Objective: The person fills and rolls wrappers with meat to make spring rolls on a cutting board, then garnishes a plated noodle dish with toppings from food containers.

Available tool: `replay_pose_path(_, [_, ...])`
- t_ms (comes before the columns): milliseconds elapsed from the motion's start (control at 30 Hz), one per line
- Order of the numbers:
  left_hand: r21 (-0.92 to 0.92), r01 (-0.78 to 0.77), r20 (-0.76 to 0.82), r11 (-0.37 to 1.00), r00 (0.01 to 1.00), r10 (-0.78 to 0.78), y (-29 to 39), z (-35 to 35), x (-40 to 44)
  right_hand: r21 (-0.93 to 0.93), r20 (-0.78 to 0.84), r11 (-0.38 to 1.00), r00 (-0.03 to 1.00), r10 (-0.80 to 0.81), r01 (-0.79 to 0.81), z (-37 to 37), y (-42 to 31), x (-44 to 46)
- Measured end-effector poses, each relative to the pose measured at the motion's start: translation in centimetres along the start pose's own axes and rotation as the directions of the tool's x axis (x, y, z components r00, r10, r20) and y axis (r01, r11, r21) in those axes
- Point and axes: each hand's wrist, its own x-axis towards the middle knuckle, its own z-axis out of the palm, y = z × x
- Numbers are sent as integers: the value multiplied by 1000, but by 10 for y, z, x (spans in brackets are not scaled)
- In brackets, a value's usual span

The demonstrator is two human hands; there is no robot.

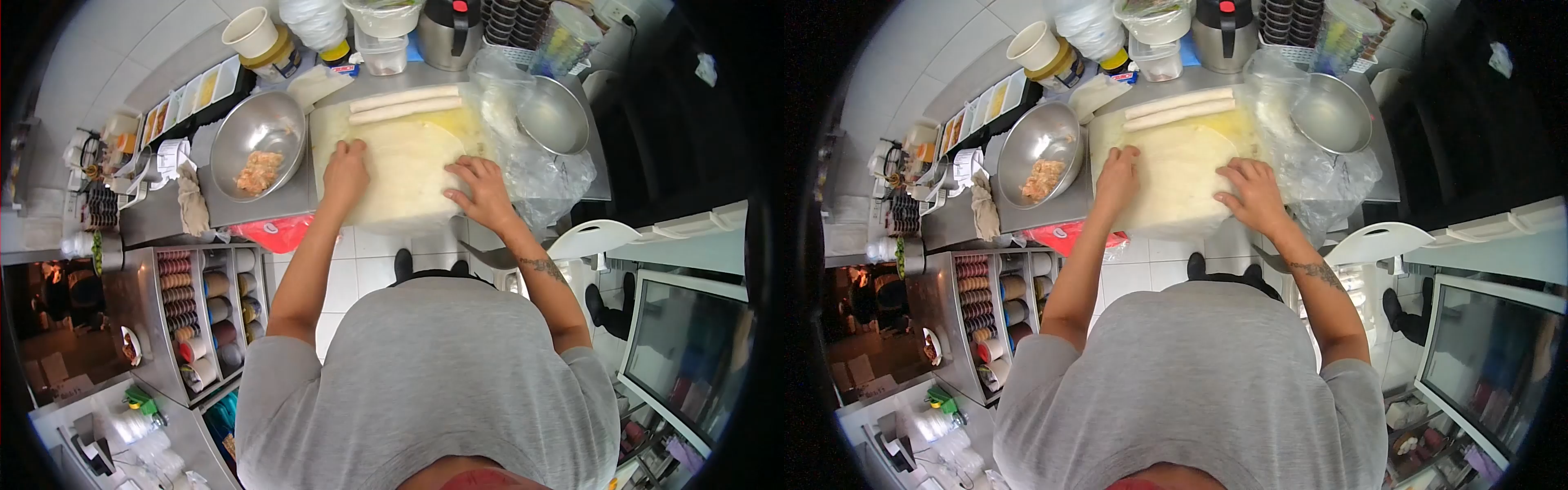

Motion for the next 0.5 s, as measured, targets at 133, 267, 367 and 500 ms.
replay_pose_path(133, [13,11,15,1000,1000,-11,24,17,32,8,-48,1000,999,-7,8,6,7,-4])
replay_pose_path(267, [-467,-476,-59,745,858,511,143,30,67,4,-55,999,997,49,-48,13,15,-11])
replay_pose_path(367, [-425,-693,-58,582,662,747,228,61,86,-1,-96,999,994,51,-52,11,12,-10])
replay_pose_path(500, [-340,-682,423,648,504,753,280,130,126,9,-162,999,986,34,-33,21,19,-12])
